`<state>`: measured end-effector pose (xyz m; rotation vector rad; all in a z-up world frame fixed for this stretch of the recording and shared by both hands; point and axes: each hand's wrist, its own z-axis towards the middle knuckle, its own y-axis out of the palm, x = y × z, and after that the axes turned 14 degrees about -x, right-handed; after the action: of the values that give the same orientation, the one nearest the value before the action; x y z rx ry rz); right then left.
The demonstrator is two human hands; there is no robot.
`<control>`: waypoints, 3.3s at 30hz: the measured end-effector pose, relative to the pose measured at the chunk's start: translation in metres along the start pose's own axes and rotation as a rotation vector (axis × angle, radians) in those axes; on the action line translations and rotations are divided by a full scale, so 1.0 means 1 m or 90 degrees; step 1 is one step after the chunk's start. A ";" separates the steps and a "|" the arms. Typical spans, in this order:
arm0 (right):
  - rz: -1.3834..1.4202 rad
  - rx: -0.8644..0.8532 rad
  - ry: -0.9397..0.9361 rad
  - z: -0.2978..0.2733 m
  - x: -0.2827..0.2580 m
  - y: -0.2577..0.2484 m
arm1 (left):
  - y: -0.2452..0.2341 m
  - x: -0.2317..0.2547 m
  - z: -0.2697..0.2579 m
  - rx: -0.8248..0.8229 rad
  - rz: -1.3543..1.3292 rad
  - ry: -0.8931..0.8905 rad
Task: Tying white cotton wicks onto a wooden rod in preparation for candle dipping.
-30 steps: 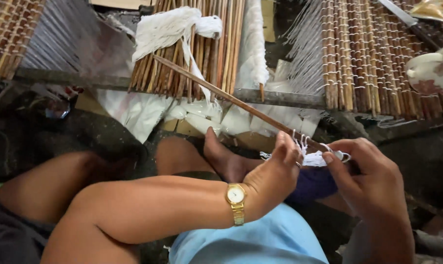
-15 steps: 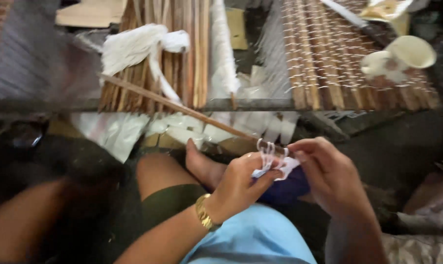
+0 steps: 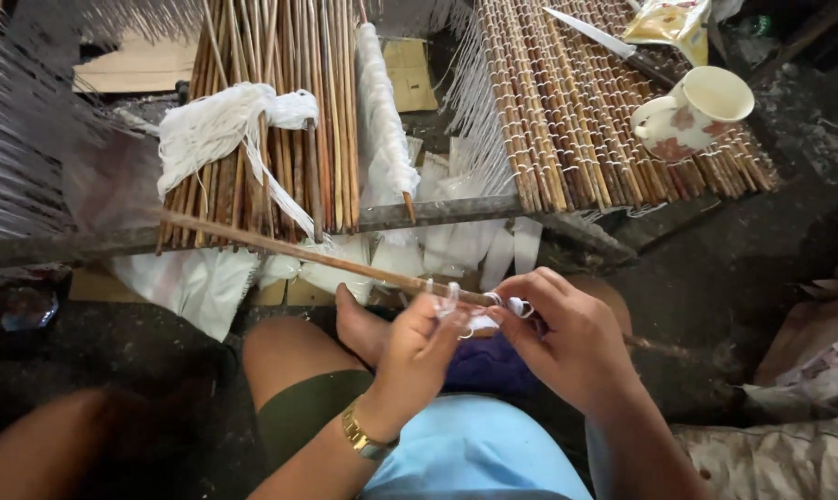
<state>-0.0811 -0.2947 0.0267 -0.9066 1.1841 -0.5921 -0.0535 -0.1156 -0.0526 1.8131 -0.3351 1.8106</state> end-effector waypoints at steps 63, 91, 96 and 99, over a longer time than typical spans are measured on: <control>-0.032 0.051 -0.019 0.011 -0.012 -0.018 | -0.018 0.018 0.008 0.070 0.008 0.224; 0.018 0.054 0.148 -0.020 0.024 -0.040 | -0.055 0.031 0.010 -0.042 -0.773 0.440; -0.131 0.070 0.092 -0.021 0.025 -0.050 | -0.046 0.028 0.013 -0.038 -0.746 0.421; -0.255 0.065 0.084 -0.024 0.010 -0.075 | -0.053 0.020 0.015 -0.069 -0.693 0.409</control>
<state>-0.0967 -0.3496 0.0826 -1.0369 1.0829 -1.0388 -0.0112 -0.0762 -0.0434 0.8934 0.6644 1.3683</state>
